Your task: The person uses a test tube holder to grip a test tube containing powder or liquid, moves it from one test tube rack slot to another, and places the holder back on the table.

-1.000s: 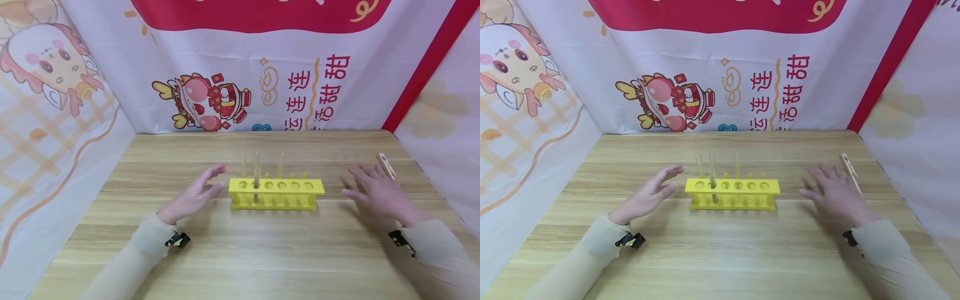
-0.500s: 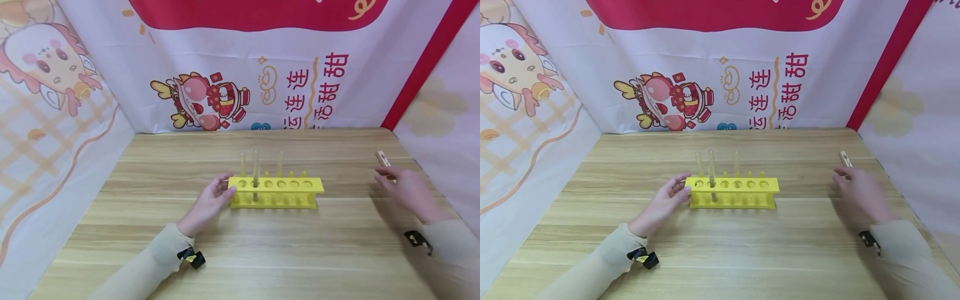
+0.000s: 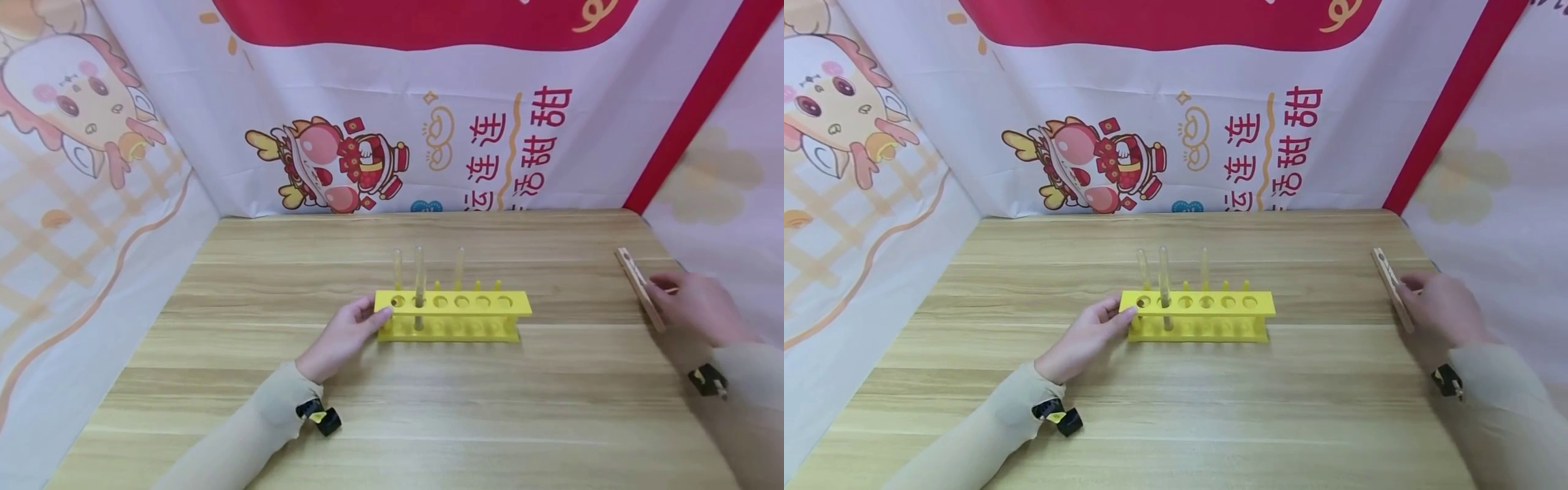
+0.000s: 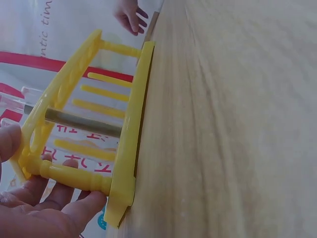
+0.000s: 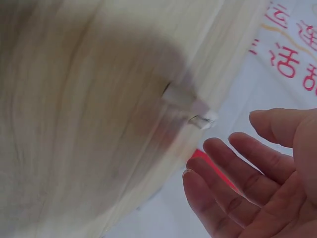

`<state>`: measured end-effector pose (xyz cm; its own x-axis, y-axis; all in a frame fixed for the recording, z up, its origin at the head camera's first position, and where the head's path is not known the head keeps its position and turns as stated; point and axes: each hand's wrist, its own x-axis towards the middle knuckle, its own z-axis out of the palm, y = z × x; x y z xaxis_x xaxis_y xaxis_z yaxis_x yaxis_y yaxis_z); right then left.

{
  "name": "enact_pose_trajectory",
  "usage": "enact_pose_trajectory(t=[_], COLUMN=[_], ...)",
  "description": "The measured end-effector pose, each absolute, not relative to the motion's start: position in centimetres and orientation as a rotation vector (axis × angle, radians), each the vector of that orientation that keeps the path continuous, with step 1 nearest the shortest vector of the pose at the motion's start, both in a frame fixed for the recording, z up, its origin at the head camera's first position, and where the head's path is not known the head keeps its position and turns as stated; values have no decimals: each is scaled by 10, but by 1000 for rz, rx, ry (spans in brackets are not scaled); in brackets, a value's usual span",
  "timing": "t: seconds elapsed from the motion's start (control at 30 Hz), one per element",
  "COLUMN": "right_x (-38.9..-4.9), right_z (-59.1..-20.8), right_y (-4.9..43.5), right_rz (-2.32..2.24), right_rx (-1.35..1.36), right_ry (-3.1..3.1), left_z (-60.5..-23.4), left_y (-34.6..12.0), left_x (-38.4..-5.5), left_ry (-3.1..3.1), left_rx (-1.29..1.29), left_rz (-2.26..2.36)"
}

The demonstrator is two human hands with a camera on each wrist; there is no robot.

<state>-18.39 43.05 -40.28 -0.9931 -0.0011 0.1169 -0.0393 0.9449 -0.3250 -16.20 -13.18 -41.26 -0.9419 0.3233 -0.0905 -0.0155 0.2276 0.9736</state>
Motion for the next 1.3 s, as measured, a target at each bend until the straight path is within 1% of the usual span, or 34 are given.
enact_pose_trajectory(t=[0.17,0.4,0.73,0.87,1.1,1.3], right_x=[-193,-205,-217,-222,-223,-215], right_z=[-401,-398,-406,-410,-414,-410], right_y=[436,438,434,437,440,439], right_rz=[471,485,557,526,443,470], right_rx=[-25,-10,-82,-64,-51,-61], right_ry=[-3052,-3144,-3266,-3234,-3136,-3122], left_z=[-412,-414,-416,-415,-414,-414], left_y=[-133,-136,-136,-136,-137,-137], left_x=[-164,-168,-170,-169,-169,-169], left_ry=[2232,2219,2189,2170,2158,2160], left_rx=[299,320,319,316,315,320], left_rz=[1737,1697,1719,1728,1726,1724])
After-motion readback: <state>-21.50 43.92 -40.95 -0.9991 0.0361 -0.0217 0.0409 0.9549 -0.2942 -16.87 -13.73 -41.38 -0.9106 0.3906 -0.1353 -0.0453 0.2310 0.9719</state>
